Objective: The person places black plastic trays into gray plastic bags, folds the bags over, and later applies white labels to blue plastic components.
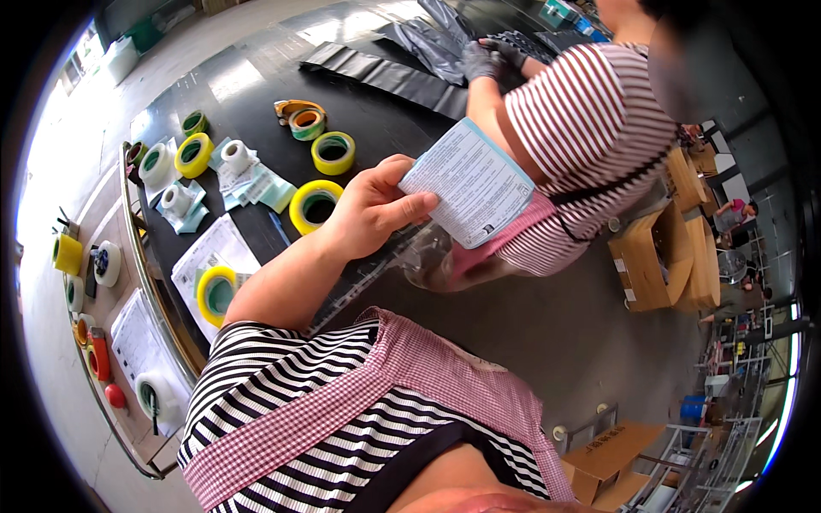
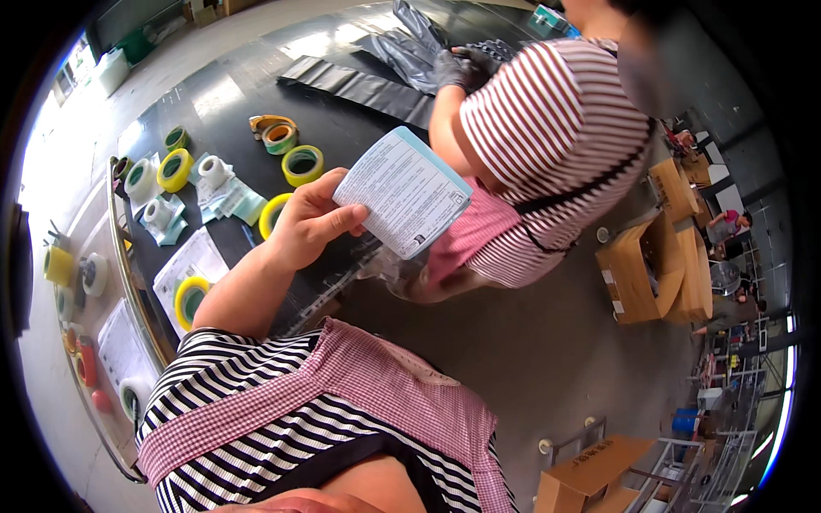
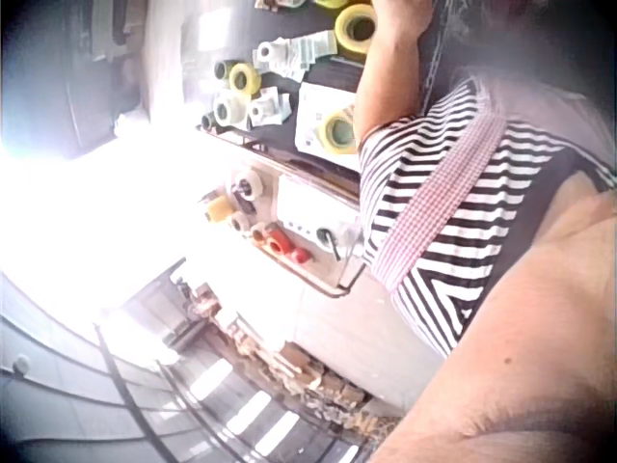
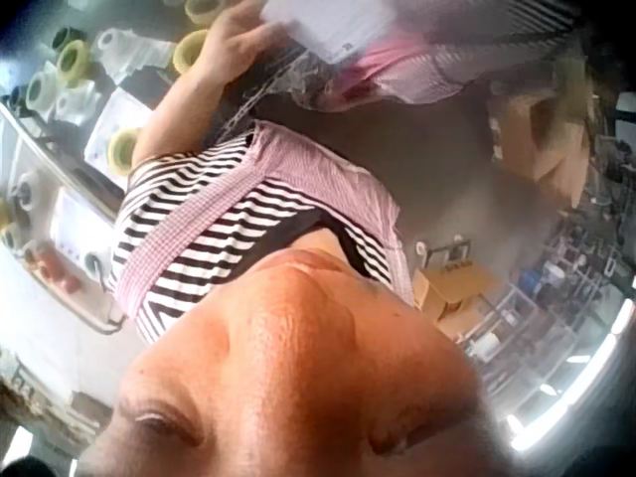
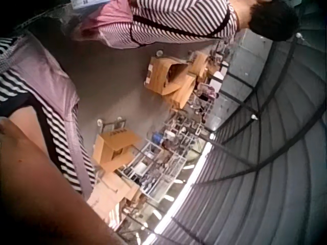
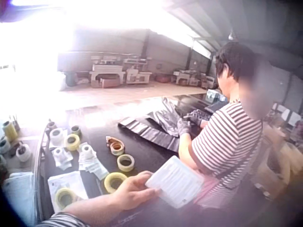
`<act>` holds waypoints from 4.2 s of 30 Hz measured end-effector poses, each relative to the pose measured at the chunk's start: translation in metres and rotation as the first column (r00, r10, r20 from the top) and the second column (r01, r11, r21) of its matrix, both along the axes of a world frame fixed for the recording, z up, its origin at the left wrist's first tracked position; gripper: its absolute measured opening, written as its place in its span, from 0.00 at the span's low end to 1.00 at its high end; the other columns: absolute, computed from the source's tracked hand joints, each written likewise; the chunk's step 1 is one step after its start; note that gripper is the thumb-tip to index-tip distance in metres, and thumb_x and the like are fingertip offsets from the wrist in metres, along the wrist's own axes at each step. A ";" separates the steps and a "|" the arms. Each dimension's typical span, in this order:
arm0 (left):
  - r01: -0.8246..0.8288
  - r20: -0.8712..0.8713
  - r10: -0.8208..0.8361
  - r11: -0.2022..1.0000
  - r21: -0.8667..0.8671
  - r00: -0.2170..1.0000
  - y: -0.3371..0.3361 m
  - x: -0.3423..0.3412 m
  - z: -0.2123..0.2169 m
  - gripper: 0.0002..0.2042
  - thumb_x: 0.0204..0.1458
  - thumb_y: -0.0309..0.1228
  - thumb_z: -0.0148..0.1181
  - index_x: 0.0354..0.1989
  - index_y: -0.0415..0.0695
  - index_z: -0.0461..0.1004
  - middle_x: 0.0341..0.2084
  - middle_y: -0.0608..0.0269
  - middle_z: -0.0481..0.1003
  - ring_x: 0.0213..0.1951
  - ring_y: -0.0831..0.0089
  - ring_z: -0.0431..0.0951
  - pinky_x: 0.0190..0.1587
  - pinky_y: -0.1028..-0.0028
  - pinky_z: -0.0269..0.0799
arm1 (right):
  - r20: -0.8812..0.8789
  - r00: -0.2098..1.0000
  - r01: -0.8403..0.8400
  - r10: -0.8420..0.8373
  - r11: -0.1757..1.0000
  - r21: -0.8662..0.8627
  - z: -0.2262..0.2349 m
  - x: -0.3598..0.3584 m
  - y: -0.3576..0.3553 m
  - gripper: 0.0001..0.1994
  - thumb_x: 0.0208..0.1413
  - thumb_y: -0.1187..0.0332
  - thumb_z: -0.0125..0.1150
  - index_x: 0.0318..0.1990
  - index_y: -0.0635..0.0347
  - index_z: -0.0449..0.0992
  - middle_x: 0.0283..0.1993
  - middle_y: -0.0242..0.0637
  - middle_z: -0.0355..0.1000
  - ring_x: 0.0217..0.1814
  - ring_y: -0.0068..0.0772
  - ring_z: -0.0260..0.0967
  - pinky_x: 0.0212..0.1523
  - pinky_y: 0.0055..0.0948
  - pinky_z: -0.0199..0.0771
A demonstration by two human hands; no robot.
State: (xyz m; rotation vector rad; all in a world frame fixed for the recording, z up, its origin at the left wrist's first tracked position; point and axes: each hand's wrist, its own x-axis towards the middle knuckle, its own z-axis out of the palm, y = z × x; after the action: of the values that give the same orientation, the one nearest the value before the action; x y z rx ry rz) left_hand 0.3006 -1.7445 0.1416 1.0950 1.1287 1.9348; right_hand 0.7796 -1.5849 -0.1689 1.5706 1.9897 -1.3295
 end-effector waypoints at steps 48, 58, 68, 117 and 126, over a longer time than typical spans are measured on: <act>0.734 0.265 -0.734 0.439 -0.518 0.626 0.795 0.535 -0.153 0.13 0.66 0.37 0.55 0.47 0.40 0.72 0.35 0.64 0.76 0.37 0.74 0.76 0.47 0.69 0.77 | -0.870 0.084 0.928 -0.486 0.357 -0.110 0.143 0.214 0.576 0.13 0.67 0.68 0.55 0.52 0.69 0.70 0.52 0.42 0.73 0.51 0.34 0.74 0.56 0.36 0.77; 0.370 -0.144 -0.666 0.565 -0.737 0.732 1.052 0.399 -0.175 0.16 0.63 0.34 0.55 0.54 0.38 0.72 0.36 0.63 0.77 0.36 0.75 0.76 0.41 0.73 0.75 | -0.716 -0.377 0.655 -0.588 0.377 -0.655 0.126 0.268 0.920 0.14 0.67 0.68 0.52 0.57 0.61 0.66 0.52 0.47 0.73 0.49 0.48 0.75 0.51 0.44 0.78; 0.060 0.067 -0.010 0.587 -0.807 0.998 1.160 0.262 -0.202 0.13 0.61 0.31 0.59 0.51 0.37 0.74 0.33 0.64 0.77 0.34 0.77 0.76 0.39 0.74 0.75 | -0.701 -0.202 0.545 -0.684 0.516 -0.661 0.135 0.175 1.273 0.11 0.64 0.63 0.55 0.47 0.60 0.70 0.46 0.46 0.76 0.47 0.45 0.76 0.52 0.42 0.76; -0.564 -0.702 0.124 0.699 -0.440 0.701 2.569 -0.564 -0.048 0.18 0.54 0.34 0.66 0.52 0.40 0.75 0.49 0.52 0.75 0.46 0.62 0.80 0.50 0.67 0.75 | -0.764 0.250 0.112 -0.596 0.801 -0.588 0.233 -0.653 2.554 0.13 0.68 0.66 0.52 0.54 0.62 0.66 0.52 0.46 0.74 0.49 0.42 0.76 0.49 0.37 0.76; -0.912 -0.915 0.258 0.350 -0.212 0.312 2.738 -0.728 -0.072 0.40 0.53 0.33 0.66 0.72 0.43 0.49 0.69 0.46 0.57 0.56 0.46 0.74 0.54 0.60 0.75 | -0.862 0.447 -0.197 -0.240 0.913 -0.357 0.260 -0.957 2.779 0.15 0.68 0.65 0.52 0.57 0.58 0.67 0.50 0.39 0.74 0.47 0.33 0.75 0.49 0.33 0.76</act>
State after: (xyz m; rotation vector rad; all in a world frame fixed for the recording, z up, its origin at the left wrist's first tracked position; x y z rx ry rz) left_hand -0.4279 0.9936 0.0694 0.9994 3.0006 1.0383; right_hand -0.1770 1.1942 0.0916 0.6440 1.8603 -2.8001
